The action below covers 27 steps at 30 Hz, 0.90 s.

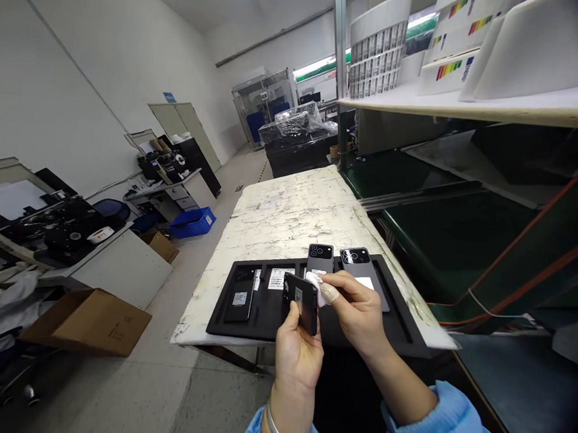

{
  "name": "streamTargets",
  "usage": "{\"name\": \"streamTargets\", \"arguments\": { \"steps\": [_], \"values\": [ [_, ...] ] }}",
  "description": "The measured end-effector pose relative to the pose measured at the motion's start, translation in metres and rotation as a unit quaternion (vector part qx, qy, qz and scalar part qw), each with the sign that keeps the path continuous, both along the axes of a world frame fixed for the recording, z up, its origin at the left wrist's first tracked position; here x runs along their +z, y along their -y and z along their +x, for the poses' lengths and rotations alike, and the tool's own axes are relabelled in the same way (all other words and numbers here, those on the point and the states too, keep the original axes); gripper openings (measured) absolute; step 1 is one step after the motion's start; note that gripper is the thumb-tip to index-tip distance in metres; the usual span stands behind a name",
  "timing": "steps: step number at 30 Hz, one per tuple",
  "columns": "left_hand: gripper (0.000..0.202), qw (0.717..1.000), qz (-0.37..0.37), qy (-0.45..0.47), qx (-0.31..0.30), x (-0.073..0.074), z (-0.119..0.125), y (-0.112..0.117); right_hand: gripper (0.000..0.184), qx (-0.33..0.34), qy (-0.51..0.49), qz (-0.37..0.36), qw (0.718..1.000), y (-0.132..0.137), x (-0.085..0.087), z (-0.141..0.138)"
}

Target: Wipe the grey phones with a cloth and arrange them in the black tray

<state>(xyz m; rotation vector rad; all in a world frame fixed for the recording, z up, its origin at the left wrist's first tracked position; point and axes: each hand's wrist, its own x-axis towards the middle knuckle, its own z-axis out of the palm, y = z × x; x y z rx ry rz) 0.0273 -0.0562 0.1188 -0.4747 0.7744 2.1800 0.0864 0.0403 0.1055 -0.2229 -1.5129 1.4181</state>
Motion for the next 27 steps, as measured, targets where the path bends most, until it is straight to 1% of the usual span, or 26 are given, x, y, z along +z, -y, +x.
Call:
{"name": "streamTargets", "arguments": {
  "steps": [3,5,7,10,14,16,18,20,22,25,27],
  "values": [
    [0.025,1.0,-0.002,-0.006,0.001,-0.003,-0.001,0.0,0.018,-0.032,0.006,0.084,0.996,0.001,0.005,0.007],
    [0.024,1.0,-0.003,-0.007,0.004,-0.005,-0.003,-0.001,0.022,-0.049,0.007,0.136,0.989,0.003,0.005,0.01],
    [0.026,1.0,0.0,-0.007,0.006,-0.008,-0.006,-0.001,0.028,-0.051,0.013,0.182,0.982,0.008,0.001,0.013],
    [0.033,1.0,0.007,-0.01,-0.001,-0.017,-0.01,0.0,0.036,-0.031,0.022,0.235,0.971,0.019,-0.01,0.017],
    [0.033,0.999,0.006,-0.034,-0.019,-0.034,-0.016,0.004,0.04,-0.007,0.026,0.257,0.966,0.037,-0.032,0.02],
    [0.031,0.998,-0.001,-0.057,-0.028,-0.042,-0.021,0.004,0.038,0.004,0.038,0.262,0.964,0.043,-0.041,0.021],
    [0.025,0.995,-0.011,-0.091,-0.048,-0.048,-0.029,0.004,0.033,0.026,0.058,0.266,0.962,0.045,-0.048,0.023],
    [0.016,0.987,-0.025,-0.139,-0.07,-0.051,-0.045,0.004,0.027,0.051,0.081,0.243,0.965,0.041,-0.053,0.027],
    [0.013,0.975,-0.043,-0.202,-0.081,-0.053,-0.069,0.004,0.02,0.058,0.102,0.184,0.976,0.031,-0.057,0.031],
    [0.016,0.944,-0.086,-0.304,-0.091,-0.053,-0.113,0.004,0.014,0.032,0.125,0.052,0.99,0.006,-0.066,0.038],
    [0.015,0.916,-0.124,-0.367,-0.104,-0.053,-0.14,0.003,0.018,0.016,0.122,-0.055,0.991,-0.013,-0.074,0.041]
  ]
}}
